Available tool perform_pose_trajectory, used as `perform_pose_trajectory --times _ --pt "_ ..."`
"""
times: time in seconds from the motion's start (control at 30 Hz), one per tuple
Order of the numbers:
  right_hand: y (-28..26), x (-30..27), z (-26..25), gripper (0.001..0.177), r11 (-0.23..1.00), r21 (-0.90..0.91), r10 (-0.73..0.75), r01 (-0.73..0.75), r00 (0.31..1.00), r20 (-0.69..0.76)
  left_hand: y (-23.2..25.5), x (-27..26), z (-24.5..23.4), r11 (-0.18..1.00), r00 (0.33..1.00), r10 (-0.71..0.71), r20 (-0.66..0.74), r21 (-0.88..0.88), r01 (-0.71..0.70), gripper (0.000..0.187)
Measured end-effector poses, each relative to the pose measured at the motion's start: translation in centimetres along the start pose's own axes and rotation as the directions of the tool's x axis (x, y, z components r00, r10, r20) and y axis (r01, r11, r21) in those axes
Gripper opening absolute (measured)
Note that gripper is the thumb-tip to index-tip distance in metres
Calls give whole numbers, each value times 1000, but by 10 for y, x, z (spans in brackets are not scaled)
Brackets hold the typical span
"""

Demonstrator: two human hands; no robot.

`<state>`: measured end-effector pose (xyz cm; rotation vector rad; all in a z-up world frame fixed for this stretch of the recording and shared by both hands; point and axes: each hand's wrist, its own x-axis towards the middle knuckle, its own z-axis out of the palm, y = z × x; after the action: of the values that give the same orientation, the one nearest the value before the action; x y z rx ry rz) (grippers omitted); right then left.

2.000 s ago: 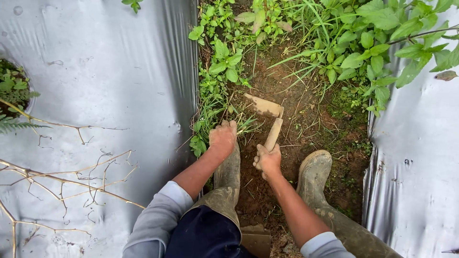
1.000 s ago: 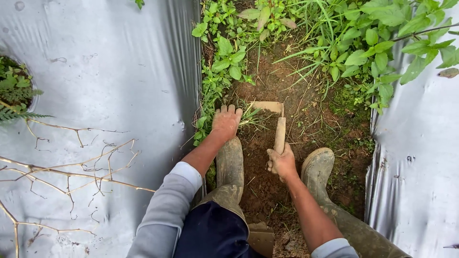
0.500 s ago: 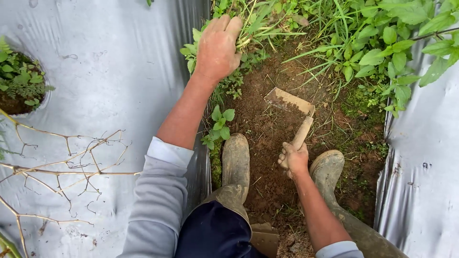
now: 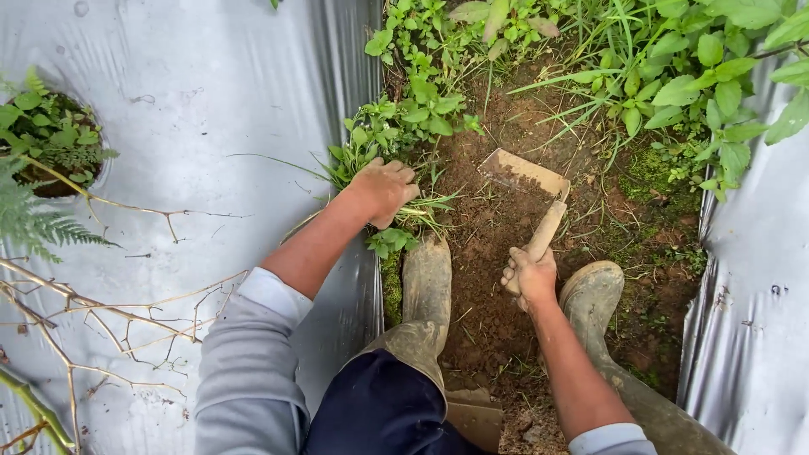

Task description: The person uses a hand hoe to loosen soil and uproot weeds along a narrow path between plastic-covered garden beds. They pull the weeds by hand, gather them into a bundle, and discard them. The person also removes weeds growing around the base of a plant.

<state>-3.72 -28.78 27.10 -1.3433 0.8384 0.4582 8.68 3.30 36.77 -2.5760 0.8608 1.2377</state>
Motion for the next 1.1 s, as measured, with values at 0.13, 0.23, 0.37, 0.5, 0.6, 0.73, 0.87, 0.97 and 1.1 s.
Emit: perform_pose_trajectory --times 0.13,0.23,0.37,0.5,0.6,0.73,0.87,0.97,1.1 --pt "-1 0 1 28 1000 2 11 -11 1000 -13 20 -17 -15 990 980 -44 196 139 17 96" --pt "2 2 1 27 1000 -7 11 -11 1000 -13 32 -38 -24 983 969 -49 242 184 4 104" --pt "6 4 1 26 1000 -13 -4 4 1000 -25 33 -15 8 949 991 -5 136 312 -38 79" --pt "7 4 1 27 1000 10 -10 10 999 -35 38 -11 11 928 994 50 97 364 -82 53" --pt "12 6 2 29 1000 20 -17 18 999 -39 35 -5 14 938 996 64 55 338 -79 44" --pt "14 7 0 27 1000 -1 -22 22 999 -40 22 30 47 973 990 57 -132 228 -26 25" --pt "15 9 0 28 999 5 -34 35 999 -37 20 41 52 986 959 -13 -282 155 59 16" --pt "15 6 0 27 999 10 -38 39 999 -35 8 48 54 991 793 -41 -608 77 111 8" --pt "13 9 -4 27 1000 5 -14 14 1000 -25 -40 64 19 952 438 -268 -858 -168 254 5"
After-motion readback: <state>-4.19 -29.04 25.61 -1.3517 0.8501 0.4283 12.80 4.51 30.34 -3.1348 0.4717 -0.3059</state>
